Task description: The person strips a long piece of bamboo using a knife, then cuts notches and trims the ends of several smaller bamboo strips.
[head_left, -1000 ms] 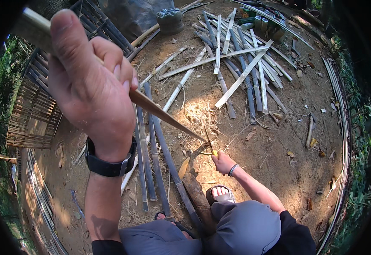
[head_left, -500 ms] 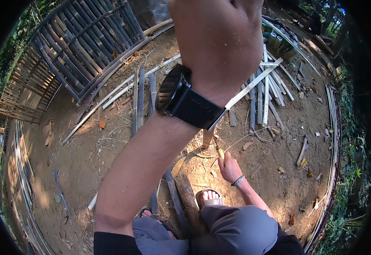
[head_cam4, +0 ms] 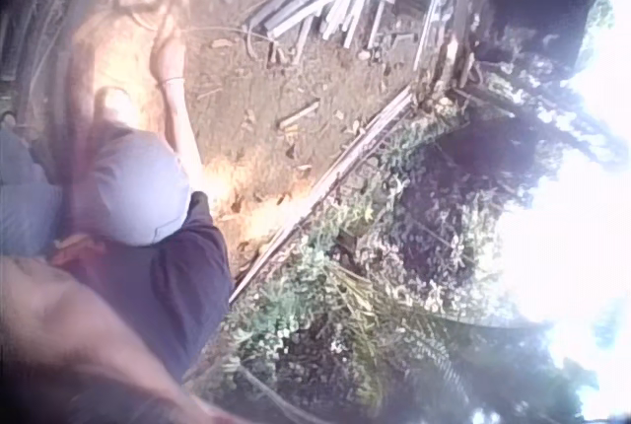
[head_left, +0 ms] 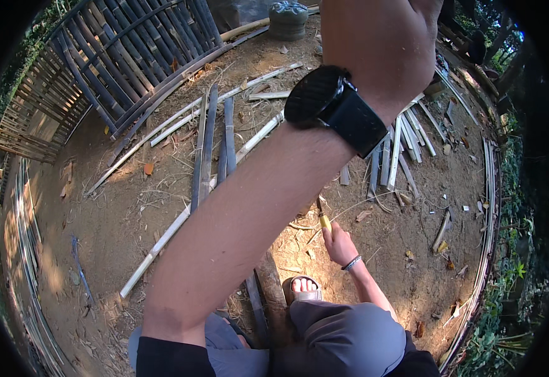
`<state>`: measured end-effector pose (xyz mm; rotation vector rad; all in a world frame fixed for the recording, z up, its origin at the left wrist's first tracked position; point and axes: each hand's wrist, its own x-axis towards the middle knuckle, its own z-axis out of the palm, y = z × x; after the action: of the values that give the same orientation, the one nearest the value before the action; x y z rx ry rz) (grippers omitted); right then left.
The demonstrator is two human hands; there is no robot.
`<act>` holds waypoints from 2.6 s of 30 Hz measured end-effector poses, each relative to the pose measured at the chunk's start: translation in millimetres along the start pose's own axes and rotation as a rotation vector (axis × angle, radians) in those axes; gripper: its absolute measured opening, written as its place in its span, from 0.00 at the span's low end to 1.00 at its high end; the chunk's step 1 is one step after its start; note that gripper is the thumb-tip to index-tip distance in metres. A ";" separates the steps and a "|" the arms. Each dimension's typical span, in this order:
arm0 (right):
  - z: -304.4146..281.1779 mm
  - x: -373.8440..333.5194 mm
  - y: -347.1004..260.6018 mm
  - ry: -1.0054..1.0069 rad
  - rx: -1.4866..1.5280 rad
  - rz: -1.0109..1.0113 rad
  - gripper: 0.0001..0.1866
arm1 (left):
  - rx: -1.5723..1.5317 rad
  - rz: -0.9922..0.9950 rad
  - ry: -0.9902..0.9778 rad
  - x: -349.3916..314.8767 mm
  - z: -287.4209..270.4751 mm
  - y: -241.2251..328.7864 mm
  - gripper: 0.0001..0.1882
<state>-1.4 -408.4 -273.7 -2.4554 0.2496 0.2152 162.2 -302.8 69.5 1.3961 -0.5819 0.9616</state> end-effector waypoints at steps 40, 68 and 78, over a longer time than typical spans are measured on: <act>92.4 -19.9 71.1 -0.116 -0.036 0.116 0.22 | 0.056 0.029 0.132 28.0 -0.9 16.1 0.25; 39.8 -31.2 23.5 0.105 0.058 0.045 0.18 | -0.052 0.089 0.031 8.1 13.4 7.5 0.26; -37.7 -35.3 -25.1 0.000 0.587 0.220 0.17 | 0.023 0.074 0.015 10.8 -2.3 13.6 0.25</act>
<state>-26.4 -408.3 -222.0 -1.8461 0.5060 0.2010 156.1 -299.5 85.6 1.3949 -0.6164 1.0400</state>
